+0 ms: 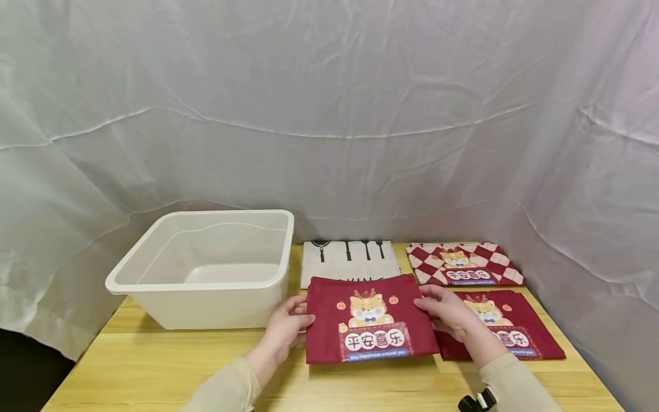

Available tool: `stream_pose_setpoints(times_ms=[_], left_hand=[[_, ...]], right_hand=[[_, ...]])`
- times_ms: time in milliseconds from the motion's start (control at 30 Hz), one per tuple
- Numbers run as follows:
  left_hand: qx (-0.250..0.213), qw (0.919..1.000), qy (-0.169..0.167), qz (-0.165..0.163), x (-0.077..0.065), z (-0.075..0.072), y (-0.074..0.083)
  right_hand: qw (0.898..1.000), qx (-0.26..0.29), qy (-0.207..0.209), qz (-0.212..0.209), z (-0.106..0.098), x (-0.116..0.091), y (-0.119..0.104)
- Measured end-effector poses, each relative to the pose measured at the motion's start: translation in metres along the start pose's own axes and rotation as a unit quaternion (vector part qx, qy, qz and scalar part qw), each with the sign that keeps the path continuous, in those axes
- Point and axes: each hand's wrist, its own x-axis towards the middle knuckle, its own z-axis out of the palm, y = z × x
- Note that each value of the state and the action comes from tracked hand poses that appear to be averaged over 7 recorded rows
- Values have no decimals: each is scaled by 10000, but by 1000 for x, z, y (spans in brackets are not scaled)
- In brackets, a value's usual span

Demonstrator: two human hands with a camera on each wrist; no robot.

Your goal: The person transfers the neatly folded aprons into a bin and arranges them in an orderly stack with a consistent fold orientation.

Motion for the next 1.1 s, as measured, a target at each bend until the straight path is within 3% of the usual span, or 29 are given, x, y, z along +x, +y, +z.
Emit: stream_pose_setpoints(times_ms=[367,900,1100], left_hand=[[-254,9993,61,256,0,11,21],[-509,9969,-47,591,-5,32,63],[-479,9958,-107,775,-8,35,81]], right_hand=[[9993,199,-126,-294,-15,-6,-22],[9964,-202,107,-813,-40,-16,-63],[9950,-7,-31,-997,-44,-20,-80]])
